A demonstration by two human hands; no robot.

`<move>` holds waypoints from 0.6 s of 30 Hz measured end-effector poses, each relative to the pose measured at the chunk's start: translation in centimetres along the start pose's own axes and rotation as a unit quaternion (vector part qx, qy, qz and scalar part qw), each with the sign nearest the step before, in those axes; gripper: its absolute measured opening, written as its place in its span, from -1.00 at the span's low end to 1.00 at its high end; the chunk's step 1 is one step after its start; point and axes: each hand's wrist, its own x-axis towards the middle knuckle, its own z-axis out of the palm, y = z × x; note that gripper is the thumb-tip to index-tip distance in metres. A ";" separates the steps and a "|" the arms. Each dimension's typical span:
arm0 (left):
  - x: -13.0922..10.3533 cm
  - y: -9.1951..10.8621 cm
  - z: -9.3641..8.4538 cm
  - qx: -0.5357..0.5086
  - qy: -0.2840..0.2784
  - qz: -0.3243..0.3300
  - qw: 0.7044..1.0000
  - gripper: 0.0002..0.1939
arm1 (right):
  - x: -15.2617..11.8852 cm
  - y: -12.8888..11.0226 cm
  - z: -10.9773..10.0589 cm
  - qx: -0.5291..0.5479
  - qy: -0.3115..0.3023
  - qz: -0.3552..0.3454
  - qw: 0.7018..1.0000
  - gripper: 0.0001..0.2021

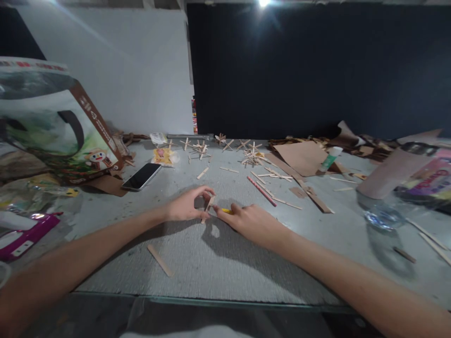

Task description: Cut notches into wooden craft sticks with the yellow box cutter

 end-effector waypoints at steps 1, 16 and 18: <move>-0.1 0.0 0.2 -0.039 -0.001 -0.008 0.999 -0.33 | 0.0 0.1 0.0 0.004 0.011 0.000 1.000 -0.44; -1.0 1.2 1.8 -0.040 0.186 -0.039 0.981 -0.46 | -0.2 0.4 1.3 0.169 0.160 0.069 0.970 -0.46; -1.0 1.0 1.9 -0.042 0.198 -0.036 0.979 -0.57 | -0.2 0.4 1.3 0.181 0.160 0.077 0.967 -0.44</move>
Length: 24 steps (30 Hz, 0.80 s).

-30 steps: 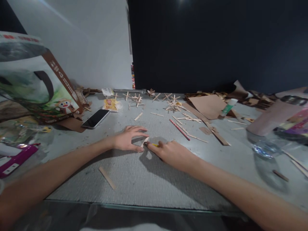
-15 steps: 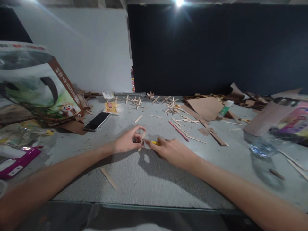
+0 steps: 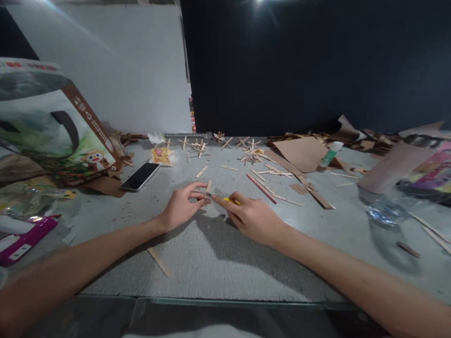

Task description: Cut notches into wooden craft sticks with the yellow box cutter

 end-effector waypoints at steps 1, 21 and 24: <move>0.0 -0.1 0.0 0.003 0.004 0.003 1.000 -0.62 | 0.0 0.0 0.0 0.006 -0.003 0.004 1.000 -0.43; 2.0 -1.2 0.2 0.152 -0.041 0.050 0.986 -0.86 | 1.6 -1.9 0.1 -0.139 -0.179 0.084 0.970 -0.38; 2.1 -1.1 0.1 0.178 -0.049 0.050 0.981 -0.80 | 1.7 -1.8 0.2 -0.123 -0.185 0.088 0.971 -0.44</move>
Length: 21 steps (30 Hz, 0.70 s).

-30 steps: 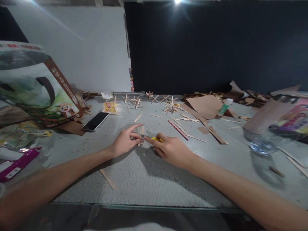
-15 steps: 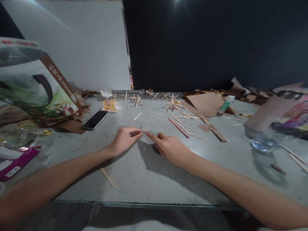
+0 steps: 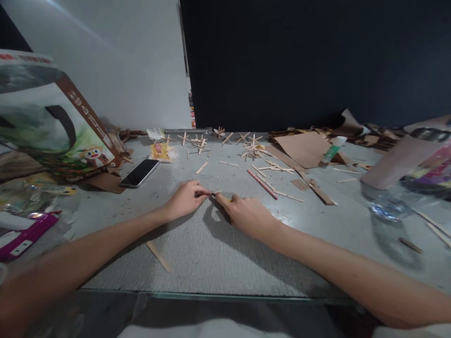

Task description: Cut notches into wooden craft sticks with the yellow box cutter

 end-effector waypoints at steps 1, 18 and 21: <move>0.0 0.0 -0.1 0.006 -0.004 -0.001 1.000 -0.79 | 0.0 0.0 0.0 0.006 0.000 -0.001 1.000 -0.46; 1.1 -0.3 -0.9 -0.004 -0.037 -0.010 0.999 -0.87 | 0.7 0.2 0.1 0.029 0.012 -0.005 0.999 -0.49; 1.4 -0.3 -1.2 0.049 -0.048 0.029 0.997 -0.87 | 0.7 0.2 0.1 0.028 0.010 0.000 1.000 -0.49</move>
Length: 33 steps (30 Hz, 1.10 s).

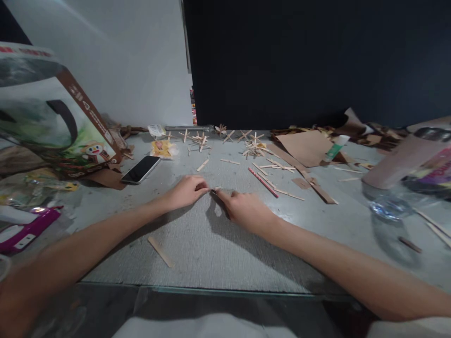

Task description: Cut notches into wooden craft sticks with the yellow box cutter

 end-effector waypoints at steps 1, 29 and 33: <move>0.0 0.0 -0.1 0.019 -0.012 0.013 1.000 -0.83 | 0.0 0.0 0.1 0.005 0.003 0.002 1.000 -0.49; 0.2 -1.0 0.1 0.081 -0.065 0.158 0.982 -0.68 | 0.0 0.1 0.0 0.030 0.001 -0.002 1.000 -0.44; 0.2 -0.9 0.1 0.099 -0.073 0.157 0.980 -0.68 | 0.0 0.0 -0.2 0.022 -0.016 -0.005 1.000 -0.44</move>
